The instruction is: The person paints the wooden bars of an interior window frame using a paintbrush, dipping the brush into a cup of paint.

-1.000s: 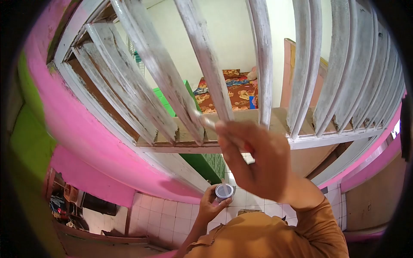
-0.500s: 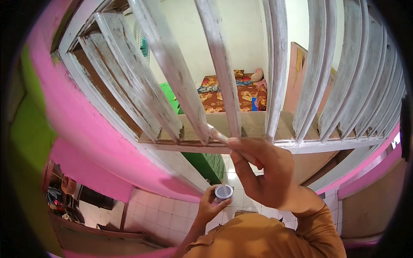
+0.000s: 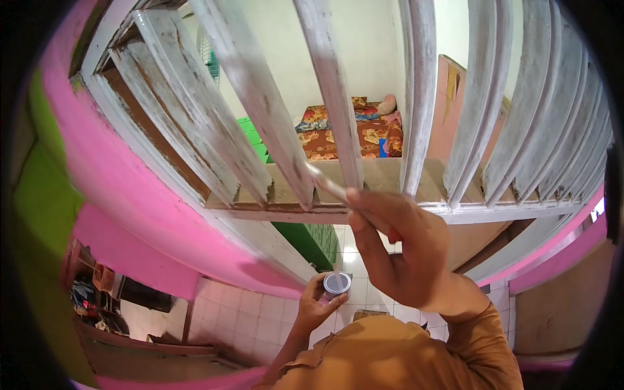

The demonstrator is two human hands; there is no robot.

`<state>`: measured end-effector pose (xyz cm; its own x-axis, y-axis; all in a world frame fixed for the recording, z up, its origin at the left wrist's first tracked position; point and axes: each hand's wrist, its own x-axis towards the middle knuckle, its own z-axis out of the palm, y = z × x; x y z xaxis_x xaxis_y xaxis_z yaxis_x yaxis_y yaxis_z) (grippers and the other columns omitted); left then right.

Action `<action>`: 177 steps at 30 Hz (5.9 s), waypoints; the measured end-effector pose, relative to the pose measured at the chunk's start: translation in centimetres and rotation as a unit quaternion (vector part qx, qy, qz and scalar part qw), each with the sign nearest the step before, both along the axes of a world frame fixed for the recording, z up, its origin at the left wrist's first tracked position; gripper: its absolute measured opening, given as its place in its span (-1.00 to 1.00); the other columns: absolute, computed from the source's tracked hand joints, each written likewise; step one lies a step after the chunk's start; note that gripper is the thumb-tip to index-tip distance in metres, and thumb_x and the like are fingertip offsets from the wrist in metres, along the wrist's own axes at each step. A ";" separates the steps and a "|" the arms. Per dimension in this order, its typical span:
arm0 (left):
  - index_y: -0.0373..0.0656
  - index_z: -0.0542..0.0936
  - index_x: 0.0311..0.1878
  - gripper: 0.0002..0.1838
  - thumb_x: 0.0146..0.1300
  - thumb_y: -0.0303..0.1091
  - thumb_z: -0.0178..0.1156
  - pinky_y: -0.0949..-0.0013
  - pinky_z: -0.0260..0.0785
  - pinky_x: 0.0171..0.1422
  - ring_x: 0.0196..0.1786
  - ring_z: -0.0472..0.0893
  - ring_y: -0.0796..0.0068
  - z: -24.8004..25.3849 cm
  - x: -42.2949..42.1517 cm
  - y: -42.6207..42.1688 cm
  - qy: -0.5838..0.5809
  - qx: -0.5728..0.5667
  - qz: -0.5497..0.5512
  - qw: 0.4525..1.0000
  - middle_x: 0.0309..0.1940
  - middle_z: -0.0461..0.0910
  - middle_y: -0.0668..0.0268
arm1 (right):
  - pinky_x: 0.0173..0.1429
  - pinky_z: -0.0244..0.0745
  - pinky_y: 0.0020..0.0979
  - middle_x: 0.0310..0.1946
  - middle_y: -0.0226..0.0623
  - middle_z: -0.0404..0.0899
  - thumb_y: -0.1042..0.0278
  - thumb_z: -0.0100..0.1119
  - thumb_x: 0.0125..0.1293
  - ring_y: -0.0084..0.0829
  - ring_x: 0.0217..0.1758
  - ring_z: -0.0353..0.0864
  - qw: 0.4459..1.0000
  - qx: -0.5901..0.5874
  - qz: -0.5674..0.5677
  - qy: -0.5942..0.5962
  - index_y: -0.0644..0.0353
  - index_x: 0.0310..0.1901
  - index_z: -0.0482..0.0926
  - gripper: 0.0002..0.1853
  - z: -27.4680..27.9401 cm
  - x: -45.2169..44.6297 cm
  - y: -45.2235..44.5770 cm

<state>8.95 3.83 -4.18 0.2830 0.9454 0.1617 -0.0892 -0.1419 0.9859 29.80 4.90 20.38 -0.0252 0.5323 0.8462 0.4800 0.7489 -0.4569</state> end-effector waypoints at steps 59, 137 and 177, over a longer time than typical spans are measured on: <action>-0.34 0.35 0.26 -0.37 0.22 -0.46 0.48 0.35 0.49 0.29 0.17 0.58 0.45 0.2 -1.3 -0.8 -0.044 -0.031 0.018 0.998 0.08 0.54 0.19 | -0.10 0.66 -0.39 -0.04 0.00 0.61 0.55 0.17 0.42 -0.29 -0.23 0.75 0.974 0.225 -0.024 -0.033 0.44 0.04 0.53 -0.78 8.5 -1.8 -0.7; -0.22 0.35 0.34 -0.27 0.11 -0.65 0.45 0.22 0.29 0.49 0.36 0.48 0.36 1.2 -5.2 -1.8 0.032 0.083 0.234 0.968 0.26 0.50 0.19 | -0.28 0.49 -0.55 -0.50 -0.33 0.66 0.67 0.22 0.31 -0.62 -0.41 0.61 0.938 -0.227 0.263 0.010 0.36 -0.07 0.56 -0.82 -10.6 -4.5 1.1; -0.27 0.36 0.33 -0.23 0.05 -0.60 0.52 0.23 0.34 0.45 0.31 0.53 0.33 3.7 -7.7 -1.4 0.052 0.129 0.248 0.959 0.21 0.55 0.16 | -0.44 0.44 -0.51 -0.35 -0.08 0.72 0.42 0.04 0.53 -0.38 -0.42 0.73 0.861 -0.405 0.262 0.161 0.34 -0.03 0.51 -0.84 -12.1 -6.2 3.0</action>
